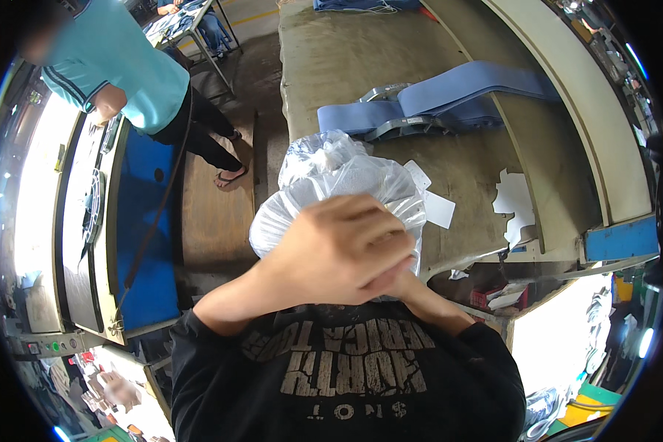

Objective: The person places white plastic parts into a clear plastic bag, then ties the bag closed with a pink twist tie. The person handles the parts and bag by hand.

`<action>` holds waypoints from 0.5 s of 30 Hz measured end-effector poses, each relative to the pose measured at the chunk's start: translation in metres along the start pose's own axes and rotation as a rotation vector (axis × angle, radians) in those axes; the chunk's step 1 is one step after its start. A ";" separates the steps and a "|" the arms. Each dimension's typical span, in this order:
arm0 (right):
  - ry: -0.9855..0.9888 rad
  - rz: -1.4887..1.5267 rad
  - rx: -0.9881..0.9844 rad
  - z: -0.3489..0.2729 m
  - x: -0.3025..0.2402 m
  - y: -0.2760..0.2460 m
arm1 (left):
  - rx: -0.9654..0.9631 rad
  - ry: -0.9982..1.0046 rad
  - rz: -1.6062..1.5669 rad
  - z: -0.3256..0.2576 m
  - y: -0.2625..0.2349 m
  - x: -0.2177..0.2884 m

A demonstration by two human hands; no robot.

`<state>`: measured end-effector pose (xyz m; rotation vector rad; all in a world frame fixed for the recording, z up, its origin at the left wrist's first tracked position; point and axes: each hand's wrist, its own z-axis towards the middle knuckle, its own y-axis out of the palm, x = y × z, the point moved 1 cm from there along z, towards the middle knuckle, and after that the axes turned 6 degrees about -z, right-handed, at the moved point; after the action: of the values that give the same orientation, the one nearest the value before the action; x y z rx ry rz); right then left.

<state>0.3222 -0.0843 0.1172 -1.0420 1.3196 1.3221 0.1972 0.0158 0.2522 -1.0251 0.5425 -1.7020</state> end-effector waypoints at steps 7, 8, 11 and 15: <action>-0.252 -0.620 -0.036 0.015 -0.013 -0.008 | -0.148 -0.427 -0.131 -0.072 0.022 -0.036; -0.227 -0.546 -0.029 0.016 -0.015 -0.008 | -0.137 -0.429 -0.109 -0.082 0.029 -0.039; -0.010 -0.222 -0.063 0.016 -0.015 -0.007 | -0.026 -0.481 -0.104 -0.107 0.042 -0.044; 0.066 -0.057 -0.140 0.018 -0.018 -0.012 | -0.027 -0.417 -0.188 -0.115 0.046 -0.054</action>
<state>0.3383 -0.0678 0.1334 -1.2202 1.2503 1.3627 0.1315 0.0351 0.1356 -1.4415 0.2035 -1.5798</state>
